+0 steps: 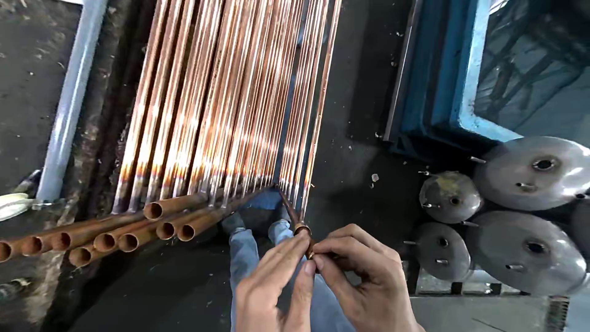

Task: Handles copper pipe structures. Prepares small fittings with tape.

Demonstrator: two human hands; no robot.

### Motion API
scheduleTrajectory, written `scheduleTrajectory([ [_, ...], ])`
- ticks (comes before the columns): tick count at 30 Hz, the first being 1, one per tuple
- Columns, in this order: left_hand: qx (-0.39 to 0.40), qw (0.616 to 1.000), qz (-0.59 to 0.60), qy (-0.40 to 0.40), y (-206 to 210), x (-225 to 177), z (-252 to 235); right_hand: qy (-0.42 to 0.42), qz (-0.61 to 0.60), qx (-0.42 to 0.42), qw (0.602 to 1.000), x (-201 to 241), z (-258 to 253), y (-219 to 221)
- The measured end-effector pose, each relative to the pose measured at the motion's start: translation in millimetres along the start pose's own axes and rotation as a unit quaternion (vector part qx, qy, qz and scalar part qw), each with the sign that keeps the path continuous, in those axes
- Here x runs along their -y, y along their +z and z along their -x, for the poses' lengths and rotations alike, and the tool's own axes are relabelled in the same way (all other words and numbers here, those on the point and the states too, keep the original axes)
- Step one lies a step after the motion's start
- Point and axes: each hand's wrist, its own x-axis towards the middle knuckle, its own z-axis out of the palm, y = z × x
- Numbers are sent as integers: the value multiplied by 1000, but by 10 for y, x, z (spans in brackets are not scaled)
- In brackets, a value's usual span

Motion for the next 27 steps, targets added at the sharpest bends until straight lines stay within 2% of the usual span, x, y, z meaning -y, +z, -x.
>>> scheduleTrajectory([
  [2,3,1000,-29,8,-7,-36,0,11,12,20,1000,34,-15,-33],
  [5,-10,991,-133,14,54,-137,27,25,26,55,998,92,-56,-135],
  [9,-51,975,-214,27,185,-201,44,-6,123,84,989,110,-89,-243],
  [14,-86,963,-254,32,235,-222,10,-79,222,63,970,125,-119,-182],
  [21,-111,964,-239,18,375,-210,51,-58,206,39,976,89,-98,-190],
  [25,-105,959,-263,-1,436,-265,62,-15,142,23,989,56,-38,-214],
  [27,-107,968,-226,-1,404,-204,52,0,110,35,993,45,-28,-234],
])
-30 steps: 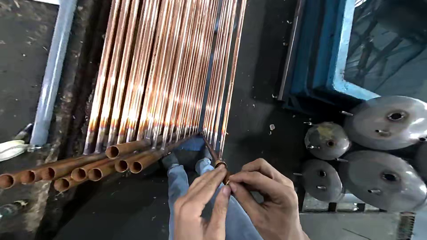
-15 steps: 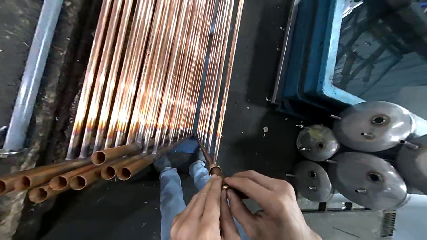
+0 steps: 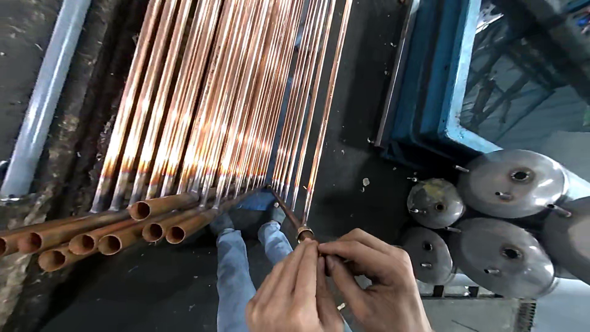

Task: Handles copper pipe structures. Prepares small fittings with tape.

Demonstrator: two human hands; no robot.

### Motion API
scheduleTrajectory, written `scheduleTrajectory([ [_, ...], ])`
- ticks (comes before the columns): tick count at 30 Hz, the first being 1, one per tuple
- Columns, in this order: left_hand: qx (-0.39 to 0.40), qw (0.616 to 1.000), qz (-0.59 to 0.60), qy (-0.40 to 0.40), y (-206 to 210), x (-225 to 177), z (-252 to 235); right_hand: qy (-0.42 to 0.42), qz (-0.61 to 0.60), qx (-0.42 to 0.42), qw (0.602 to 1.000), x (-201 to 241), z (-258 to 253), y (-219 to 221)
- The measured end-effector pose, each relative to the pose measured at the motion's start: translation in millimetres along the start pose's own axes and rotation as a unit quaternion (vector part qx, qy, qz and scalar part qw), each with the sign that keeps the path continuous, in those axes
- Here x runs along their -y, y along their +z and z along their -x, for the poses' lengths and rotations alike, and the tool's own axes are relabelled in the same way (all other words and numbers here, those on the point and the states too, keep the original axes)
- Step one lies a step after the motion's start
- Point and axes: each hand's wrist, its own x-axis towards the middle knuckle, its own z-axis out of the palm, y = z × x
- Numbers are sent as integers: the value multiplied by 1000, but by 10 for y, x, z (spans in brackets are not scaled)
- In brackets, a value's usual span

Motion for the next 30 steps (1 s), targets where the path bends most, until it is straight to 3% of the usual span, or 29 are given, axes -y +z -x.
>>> scheduleTrajectory([
  [4,22,968,249,35,54,468,-15,-43,85,55,994,32,22,-156],
  [7,33,970,221,101,336,722,-64,-72,153,90,982,79,43,-216],
  [10,91,956,220,173,540,728,-215,-124,215,86,965,86,16,-184],
  [14,87,940,247,220,712,691,-357,-160,286,84,941,111,-14,-170],
  [30,92,937,259,213,763,702,-351,-66,334,92,936,301,26,-95],
])
